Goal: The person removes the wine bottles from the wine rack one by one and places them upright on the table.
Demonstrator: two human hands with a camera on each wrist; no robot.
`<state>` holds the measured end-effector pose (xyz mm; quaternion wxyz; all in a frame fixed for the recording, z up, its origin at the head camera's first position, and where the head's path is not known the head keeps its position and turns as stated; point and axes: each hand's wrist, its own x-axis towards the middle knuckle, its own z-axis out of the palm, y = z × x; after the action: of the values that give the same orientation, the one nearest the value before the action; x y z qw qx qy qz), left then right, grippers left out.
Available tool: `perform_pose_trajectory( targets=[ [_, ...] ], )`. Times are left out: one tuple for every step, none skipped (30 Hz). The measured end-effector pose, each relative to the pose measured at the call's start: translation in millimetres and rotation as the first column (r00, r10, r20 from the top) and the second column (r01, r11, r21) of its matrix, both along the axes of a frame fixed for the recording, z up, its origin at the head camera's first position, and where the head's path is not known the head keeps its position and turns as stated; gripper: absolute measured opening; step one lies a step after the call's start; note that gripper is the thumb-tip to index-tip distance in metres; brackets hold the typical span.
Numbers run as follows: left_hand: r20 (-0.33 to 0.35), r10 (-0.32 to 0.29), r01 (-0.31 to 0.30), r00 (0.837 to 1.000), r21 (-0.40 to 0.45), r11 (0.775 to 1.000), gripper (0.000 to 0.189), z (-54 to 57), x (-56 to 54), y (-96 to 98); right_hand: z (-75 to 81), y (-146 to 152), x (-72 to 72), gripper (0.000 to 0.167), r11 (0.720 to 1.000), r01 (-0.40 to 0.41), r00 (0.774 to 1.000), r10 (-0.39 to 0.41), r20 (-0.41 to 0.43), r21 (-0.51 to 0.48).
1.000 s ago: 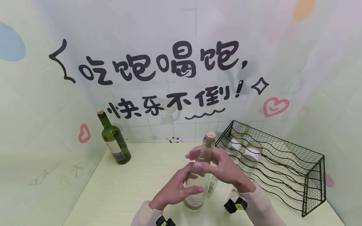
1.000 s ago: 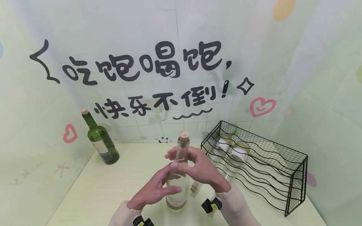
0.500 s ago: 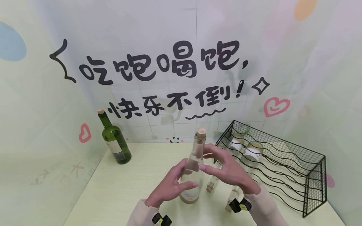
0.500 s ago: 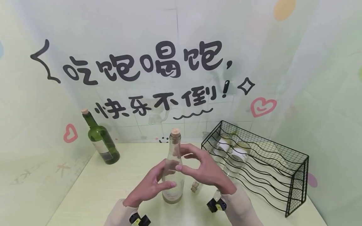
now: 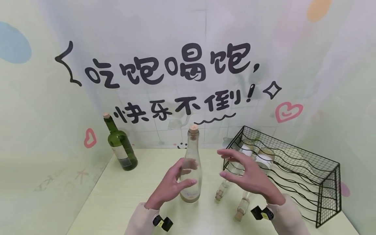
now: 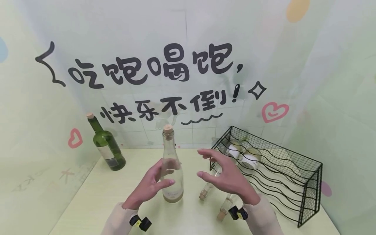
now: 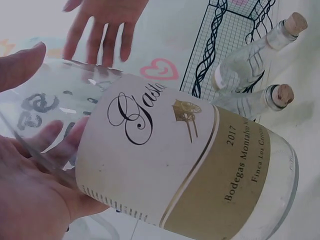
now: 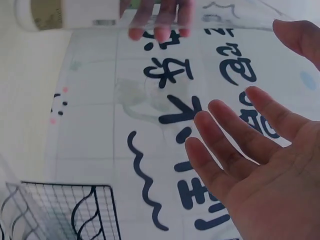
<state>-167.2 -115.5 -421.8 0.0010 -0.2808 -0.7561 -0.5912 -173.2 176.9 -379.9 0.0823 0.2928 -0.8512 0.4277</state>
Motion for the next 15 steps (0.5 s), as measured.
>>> perform_pose_trajectory(
  targets=[
    [0.0, 0.008, -0.008, 1.0, 0.004, 1.0, 0.052, 0.7, -0.8, -2.0, -1.5, 3, 1.3, 0.057, 1.0, 0.018, 1.0, -0.018, -0.007, 0.014],
    [0.001, 0.016, -0.016, 1.0, 0.006, 1.0, 0.053, 1.3, -1.6, -4.2, -3.2, 6, 2.5, 0.058, 0.999, 0.035, 0.999, -0.034, -0.016, 0.027],
    [-0.001, 0.022, -0.022, 1.0, 0.011, 1.0, 0.052, 1.7, -2.5, -6.5, -5.4, 10, 3.5, 0.058, 0.998, 0.051, 0.998, -0.05, -0.029, 0.039],
    [-0.004, 0.026, -0.025, 1.0, 0.016, 1.0, 0.052, 2.2, -3.6, -9.1, -7.9, 13, 4.0, 0.059, 0.997, 0.062, 0.997, -0.06, -0.04, 0.048],
    [-0.007, 0.03, -0.03, 1.0, 0.023, 0.999, 0.052, 2.5, -4.5, -11.7, -10.1, 17, 4.6, 0.061, 0.995, 0.076, 0.996, -0.073, -0.05, 0.058],
    [-0.01, 0.036, -0.035, 0.999, 0.029, 0.999, 0.052, 3.0, -5.5, -14.2, -12.4, 20, 4.7, 0.062, 0.994, 0.085, 0.995, -0.081, -0.061, 0.062],
    [-0.015, 0.042, -0.042, 0.999, 0.034, 0.999, 0.052, 3.5, -6.6, -16.7, -14.6, 24, 4.8, 0.063, 0.993, 0.098, 0.993, -0.093, -0.073, 0.07],
    [-0.021, 0.05, -0.049, 0.999, 0.04, 0.998, 0.052, 3.9, -7.7, -19.1, -16.5, 27, 4.8, 0.064, 0.991, 0.112, 0.991, -0.105, -0.084, 0.077],
    [-0.03, 0.06, -0.059, 0.998, 0.041, 0.997, 0.053, 4.3, -8.9, -21.5, -18.2, 30, 4.8, 0.065, 0.989, 0.124, 0.989, -0.116, -0.095, 0.084],
    [-0.035, 0.071, -0.069, 0.997, 0.046, 0.997, 0.053, 5.0, -10.1, -23.8, -19.5, 33, 4.7, 0.066, 0.987, 0.135, 0.987, -0.125, -0.102, 0.092],
    [-0.038, 0.085, -0.083, 0.996, 0.049, 0.995, 0.053, 5.8, -11.0, -25.7, -20.3, 36, 4.9, 0.067, 0.984, 0.146, 0.984, -0.134, -0.115, 0.099],
    [-0.044, 0.097, -0.095, 0.994, 0.05, 0.994, 0.054, 6.1, -12.3, -27.7, -21.2, 39, 5.1, 0.068, 0.982, 0.157, 0.981, -0.143, -0.129, 0.103],
    [-0.049, 0.108, -0.106, 0.993, 0.052, 0.993, 0.054, 6.8, -13.3, -29.6, -22.2, 41, 5.4, 0.068, 0.98, 0.168, 0.977, -0.151, -0.148, 0.108],
    [-0.052, 0.118, -0.115, 0.992, 0.056, 0.992, 0.055, 7.6, -14.4, -31.4, -23.1, 43, 5.9, 0.069, 0.977, 0.179, 0.974, -0.16, -0.16, 0.111],
    [-0.053, 0.129, -0.125, 0.99, 0.06, 0.99, 0.055, 8.2, -15.6, -33.2, -24.1, 46, 6.2, 0.07, 0.976, 0.187, 0.971, -0.166, -0.17, 0.114]
  ],
)
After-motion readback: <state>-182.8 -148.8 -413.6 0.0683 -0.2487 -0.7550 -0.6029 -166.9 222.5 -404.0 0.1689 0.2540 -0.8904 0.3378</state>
